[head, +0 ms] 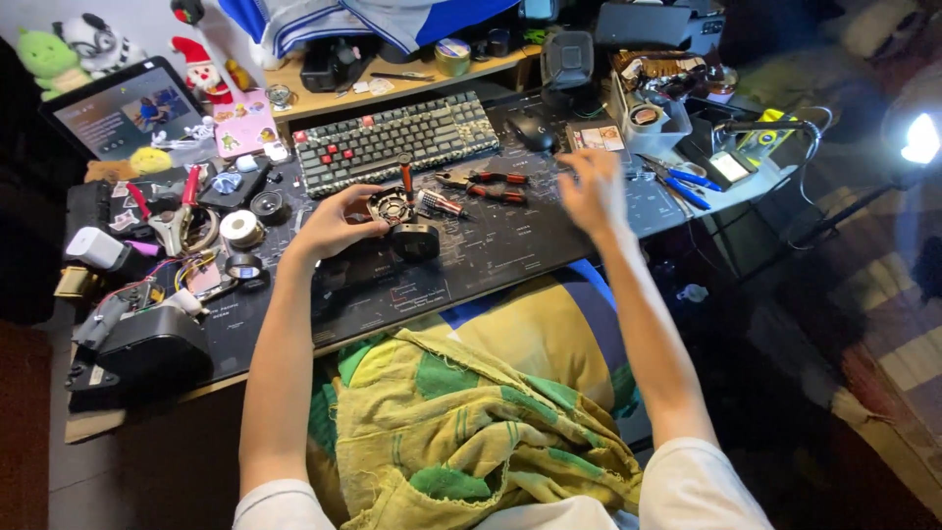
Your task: The person disassembles a small black electronic device, likely a camera, using a red-handled screwdriver. They remove the casing to expose the internal components and continue to manipulate the device's interior parts throughout the clip.
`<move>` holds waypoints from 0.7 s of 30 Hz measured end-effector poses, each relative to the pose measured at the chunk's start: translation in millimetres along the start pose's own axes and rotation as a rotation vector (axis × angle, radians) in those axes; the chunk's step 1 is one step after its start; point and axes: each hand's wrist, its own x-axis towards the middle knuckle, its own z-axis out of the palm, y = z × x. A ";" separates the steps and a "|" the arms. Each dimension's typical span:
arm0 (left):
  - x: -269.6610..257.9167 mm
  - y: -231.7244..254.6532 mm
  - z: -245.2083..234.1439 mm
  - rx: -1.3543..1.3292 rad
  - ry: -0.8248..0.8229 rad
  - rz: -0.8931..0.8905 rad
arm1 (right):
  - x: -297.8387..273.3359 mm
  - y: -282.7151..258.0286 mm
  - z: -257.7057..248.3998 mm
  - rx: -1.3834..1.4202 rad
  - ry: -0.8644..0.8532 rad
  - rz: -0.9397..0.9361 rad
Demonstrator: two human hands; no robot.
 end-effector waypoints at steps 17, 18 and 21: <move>8.0 -21.3 -2.8 -0.041 0.011 0.024 | 88.5 -230.1 52.8 0.907 0.314 -0.402; 10.4 -28.0 -1.2 -0.048 0.007 0.035 | 83.5 -232.0 53.4 0.890 0.318 -0.378; 10.6 -24.0 -4.8 -0.057 0.012 0.056 | 80.8 -231.1 60.5 0.918 0.278 -0.353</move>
